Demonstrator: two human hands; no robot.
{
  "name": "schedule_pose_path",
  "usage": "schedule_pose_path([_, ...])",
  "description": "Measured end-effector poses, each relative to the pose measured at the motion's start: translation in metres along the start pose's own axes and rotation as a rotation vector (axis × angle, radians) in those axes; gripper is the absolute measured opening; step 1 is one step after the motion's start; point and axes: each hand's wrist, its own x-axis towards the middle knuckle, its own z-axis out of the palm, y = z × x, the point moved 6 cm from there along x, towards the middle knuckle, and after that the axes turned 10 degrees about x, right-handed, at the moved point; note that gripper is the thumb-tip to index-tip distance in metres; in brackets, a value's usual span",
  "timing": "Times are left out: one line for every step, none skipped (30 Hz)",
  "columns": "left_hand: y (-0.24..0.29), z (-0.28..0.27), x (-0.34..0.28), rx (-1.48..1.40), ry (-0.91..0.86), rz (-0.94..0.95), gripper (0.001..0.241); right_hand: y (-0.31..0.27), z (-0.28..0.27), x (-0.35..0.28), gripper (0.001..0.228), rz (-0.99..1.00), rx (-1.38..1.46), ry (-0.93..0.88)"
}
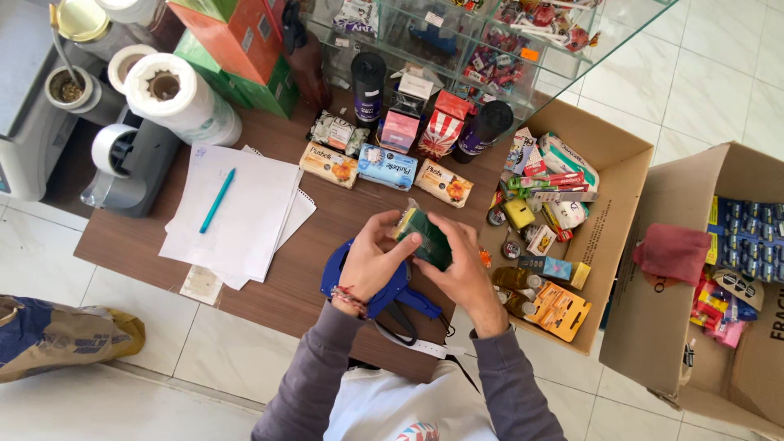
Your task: The person labels grocery items using a price gun. The person takes items like juice boxes, cookie packs, and small tubes from a cardboard box, applies a label with the price gun, and then places the labeled items back into the box or onto a nearby table.
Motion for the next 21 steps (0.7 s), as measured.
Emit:
schedule_pose_path([-0.010,-0.001,0.004,-0.001,0.001,-0.002,0.096,0.005,0.002,0.002,0.101,0.000,0.000,-0.002])
schedule_pose_path([-0.017,-0.007,0.007,0.096,0.082,0.047,0.083,0.007,0.004,0.004,0.099,-0.052,-0.069,0.007])
schedule_pose_path([-0.023,-0.011,0.012,0.194,0.162,0.098,0.070,0.010,0.005,0.007,0.097,-0.105,-0.140,0.019])
schedule_pose_path([-0.025,-0.018,0.010,0.193,0.162,0.099,0.070,0.022,0.007,0.009,0.097,-0.105,-0.141,0.020])
schedule_pose_path([-0.027,-0.026,0.006,0.212,0.181,0.098,0.065,0.033,0.009,0.010,0.090,-0.098,-0.194,0.024])
schedule_pose_path([-0.029,-0.034,0.003,0.230,0.200,0.098,0.060,0.045,0.011,0.011,0.083,-0.091,-0.247,0.028])
schedule_pose_path([-0.034,-0.040,-0.003,0.231,0.200,0.095,0.060,0.055,0.016,0.011,0.083,-0.089,-0.244,0.027])
schedule_pose_path([-0.040,-0.046,-0.009,0.248,0.185,0.078,0.058,0.063,0.022,0.012,0.078,-0.131,-0.336,0.030])
schedule_pose_path([-0.045,-0.051,-0.014,0.263,0.170,0.063,0.057,0.070,0.026,0.014,0.072,-0.175,-0.429,0.032])
schedule_pose_path([-0.047,-0.055,-0.019,0.264,0.171,0.062,0.057,0.059,0.027,0.015,0.072,-0.175,-0.428,0.032])
schedule_pose_path([-0.049,-0.060,-0.026,0.253,0.199,0.061,0.053,0.048,0.028,0.014,0.068,-0.176,-0.436,0.027])
schedule_pose_path([-0.052,-0.065,-0.033,0.242,0.226,0.059,0.050,0.038,0.030,0.012,0.065,-0.177,-0.445,0.021])
schedule_pose_path([-0.054,-0.071,-0.040,0.242,0.225,0.053,0.050,0.034,0.027,0.007,0.065,-0.173,-0.444,0.017])
schedule_pose_path([-0.054,-0.081,-0.049,0.306,0.292,0.085,0.043,0.029,0.021,0.002,0.060,-0.154,-0.380,0.055])
schedule_pose_path([-0.054,-0.090,-0.058,0.369,0.359,0.115,0.036,0.026,0.015,-0.004,0.056,-0.134,-0.317,0.090])
schedule_pose_path([-0.070,-0.094,-0.066,0.368,0.358,0.107,0.036,0.018,0.012,-0.019,0.056,-0.130,-0.316,0.083])
schedule_pose_path([-0.083,-0.102,-0.073,0.480,0.408,0.077,0.039,0.022,0.008,-0.029,0.055,0.058,-0.232,0.065])
schedule_pose_path([-0.095,-0.110,-0.080,0.593,0.457,0.046,0.045,0.024,0.005,-0.042,0.056,0.246,-0.147,0.047])
schedule_pose_path([-0.103,-0.115,-0.084,0.593,0.462,0.045,0.045,0.031,0.015,-0.051,0.056,0.242,-0.146,0.044])
schedule_pose_path([-0.124,-0.116,-0.085,0.641,0.342,-0.154,0.058,0.043,0.028,-0.061,0.071,0.341,-0.096,-0.008])
schedule_pose_path([-0.145,-0.116,-0.093,0.684,0.216,-0.357,0.073,0.055,0.041,-0.077,0.087,0.447,-0.046,-0.061])
